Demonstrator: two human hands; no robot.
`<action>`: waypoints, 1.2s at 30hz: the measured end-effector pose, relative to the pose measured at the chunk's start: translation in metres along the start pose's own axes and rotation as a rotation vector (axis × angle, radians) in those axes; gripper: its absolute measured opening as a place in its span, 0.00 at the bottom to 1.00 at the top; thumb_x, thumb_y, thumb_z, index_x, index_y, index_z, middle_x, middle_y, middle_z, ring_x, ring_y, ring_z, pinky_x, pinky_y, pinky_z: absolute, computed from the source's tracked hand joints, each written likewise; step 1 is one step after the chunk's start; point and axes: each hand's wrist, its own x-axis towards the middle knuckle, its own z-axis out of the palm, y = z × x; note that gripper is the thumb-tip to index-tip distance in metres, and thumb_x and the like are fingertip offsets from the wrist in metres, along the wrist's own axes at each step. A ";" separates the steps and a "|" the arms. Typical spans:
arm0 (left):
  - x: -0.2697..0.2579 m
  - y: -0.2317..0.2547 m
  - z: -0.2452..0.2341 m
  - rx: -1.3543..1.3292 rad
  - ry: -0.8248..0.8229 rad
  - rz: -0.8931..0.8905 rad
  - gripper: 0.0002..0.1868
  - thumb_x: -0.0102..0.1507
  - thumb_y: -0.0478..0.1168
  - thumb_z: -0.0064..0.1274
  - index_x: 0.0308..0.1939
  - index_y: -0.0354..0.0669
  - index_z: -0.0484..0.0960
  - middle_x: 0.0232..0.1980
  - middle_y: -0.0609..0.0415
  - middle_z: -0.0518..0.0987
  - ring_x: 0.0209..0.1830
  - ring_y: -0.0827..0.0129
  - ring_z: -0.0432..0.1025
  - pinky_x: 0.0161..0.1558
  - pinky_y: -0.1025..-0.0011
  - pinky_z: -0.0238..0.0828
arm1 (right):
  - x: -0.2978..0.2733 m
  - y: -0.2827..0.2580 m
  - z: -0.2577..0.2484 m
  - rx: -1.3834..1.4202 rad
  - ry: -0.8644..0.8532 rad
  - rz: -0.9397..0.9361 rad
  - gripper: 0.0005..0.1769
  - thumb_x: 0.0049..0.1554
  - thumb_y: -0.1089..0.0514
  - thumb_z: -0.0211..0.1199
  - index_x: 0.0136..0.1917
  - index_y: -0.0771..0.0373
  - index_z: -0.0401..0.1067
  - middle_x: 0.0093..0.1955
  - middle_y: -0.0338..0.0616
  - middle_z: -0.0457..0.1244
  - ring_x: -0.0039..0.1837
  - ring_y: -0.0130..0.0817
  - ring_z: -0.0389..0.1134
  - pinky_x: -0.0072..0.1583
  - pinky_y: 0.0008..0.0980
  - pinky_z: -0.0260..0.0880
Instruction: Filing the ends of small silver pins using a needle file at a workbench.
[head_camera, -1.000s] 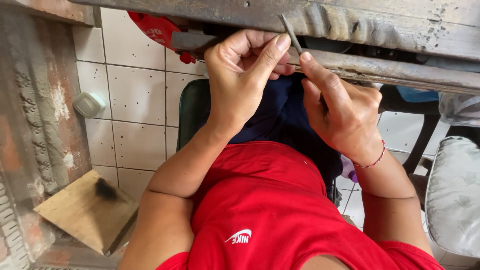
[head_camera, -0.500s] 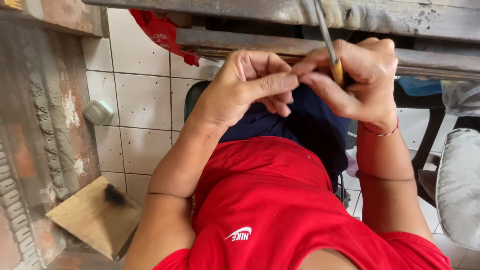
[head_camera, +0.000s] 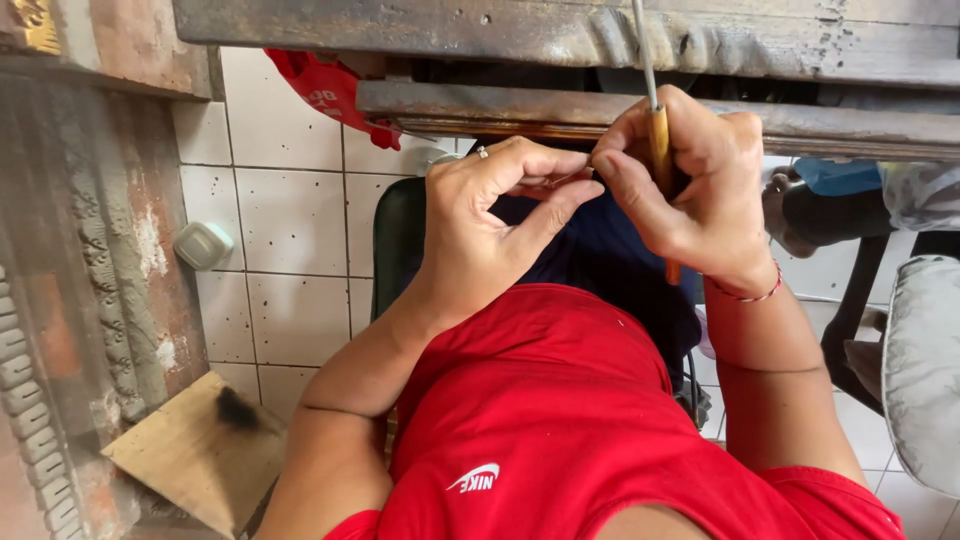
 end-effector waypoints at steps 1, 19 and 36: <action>0.001 -0.003 0.001 0.001 -0.002 -0.002 0.07 0.65 0.32 0.63 0.45 0.35 0.82 0.43 0.49 0.85 0.40 0.68 0.82 0.47 0.74 0.85 | 0.002 0.000 0.002 0.002 0.000 0.002 0.07 0.68 0.64 0.63 0.46 0.64 0.70 0.27 0.32 0.53 0.30 0.23 0.49 0.38 0.25 0.50; 0.015 -0.021 0.002 -0.276 0.061 -0.219 0.07 0.68 0.37 0.56 0.42 0.35 0.81 0.35 0.51 0.83 0.34 0.71 0.81 0.42 0.75 0.87 | 0.004 -0.003 -0.011 -0.011 -0.003 0.046 0.14 0.72 0.58 0.63 0.66 0.69 0.73 0.35 0.34 0.57 0.34 0.21 0.48 0.40 0.23 0.46; 0.018 -0.014 -0.008 -0.185 -0.036 -0.139 0.08 0.68 0.38 0.55 0.39 0.35 0.81 0.34 0.52 0.80 0.30 0.74 0.75 0.32 0.79 0.81 | -0.012 -0.005 -0.019 0.362 -0.235 0.061 0.15 0.69 0.67 0.50 0.67 0.74 0.61 0.20 0.33 0.49 0.25 0.19 0.46 0.33 0.19 0.46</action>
